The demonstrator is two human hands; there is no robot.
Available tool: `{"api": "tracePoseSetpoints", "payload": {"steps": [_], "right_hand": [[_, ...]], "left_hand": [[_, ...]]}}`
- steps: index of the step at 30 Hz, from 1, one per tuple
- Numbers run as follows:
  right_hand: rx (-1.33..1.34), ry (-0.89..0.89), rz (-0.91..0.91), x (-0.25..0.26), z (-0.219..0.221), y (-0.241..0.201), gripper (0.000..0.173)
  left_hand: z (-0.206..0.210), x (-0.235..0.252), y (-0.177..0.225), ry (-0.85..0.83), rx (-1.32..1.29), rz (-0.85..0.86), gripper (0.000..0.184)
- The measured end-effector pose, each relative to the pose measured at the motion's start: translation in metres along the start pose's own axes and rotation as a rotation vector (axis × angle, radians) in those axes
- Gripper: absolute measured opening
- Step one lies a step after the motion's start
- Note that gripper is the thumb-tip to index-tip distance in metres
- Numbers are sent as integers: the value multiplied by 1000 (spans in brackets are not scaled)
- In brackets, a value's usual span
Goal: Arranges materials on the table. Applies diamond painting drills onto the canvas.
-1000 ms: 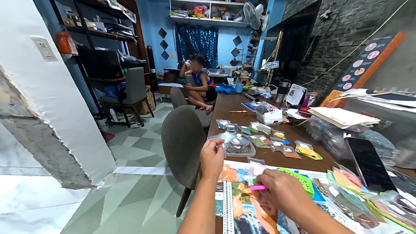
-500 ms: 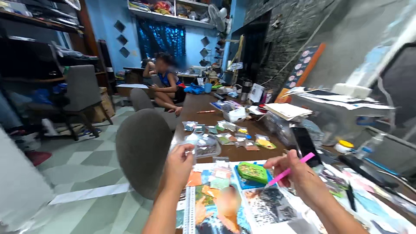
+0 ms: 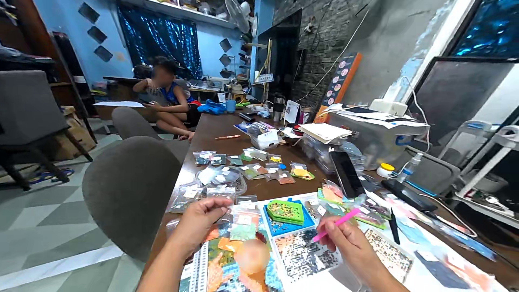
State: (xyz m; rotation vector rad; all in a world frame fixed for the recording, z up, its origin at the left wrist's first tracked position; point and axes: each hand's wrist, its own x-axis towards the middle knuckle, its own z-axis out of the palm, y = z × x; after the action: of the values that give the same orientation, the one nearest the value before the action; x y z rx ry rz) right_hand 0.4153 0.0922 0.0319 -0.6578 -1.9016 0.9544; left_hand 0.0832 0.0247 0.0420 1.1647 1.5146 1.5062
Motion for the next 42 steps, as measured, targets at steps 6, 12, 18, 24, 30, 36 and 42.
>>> {"api": "tracePoseSetpoints", "payload": {"steps": [6,12,18,24,30,36,42], "right_hand": [[-186,54,-38,-2,-6,2,34],[-172,76,30,-4,-13,-2,27],[-189,44,9,-5,-12,1,29],[-179,19,29,-5,-12,0,28],[-198,15,30,-5,-11,2,28],[-200,7,53,-5,-10,1,28],[-155,79,58,-5,-11,-4,24]], "left_hand": [[-1,0,-1,-54,29,-112,20],[0,1,1,-33,50,-198,23],[2,1,3,-34,70,-229,23],[2,1,3,-29,61,-224,22],[2,1,3,-37,73,-220,22],[2,1,3,-39,78,-224,22],[2,2,8,-65,80,-248,21]]}}
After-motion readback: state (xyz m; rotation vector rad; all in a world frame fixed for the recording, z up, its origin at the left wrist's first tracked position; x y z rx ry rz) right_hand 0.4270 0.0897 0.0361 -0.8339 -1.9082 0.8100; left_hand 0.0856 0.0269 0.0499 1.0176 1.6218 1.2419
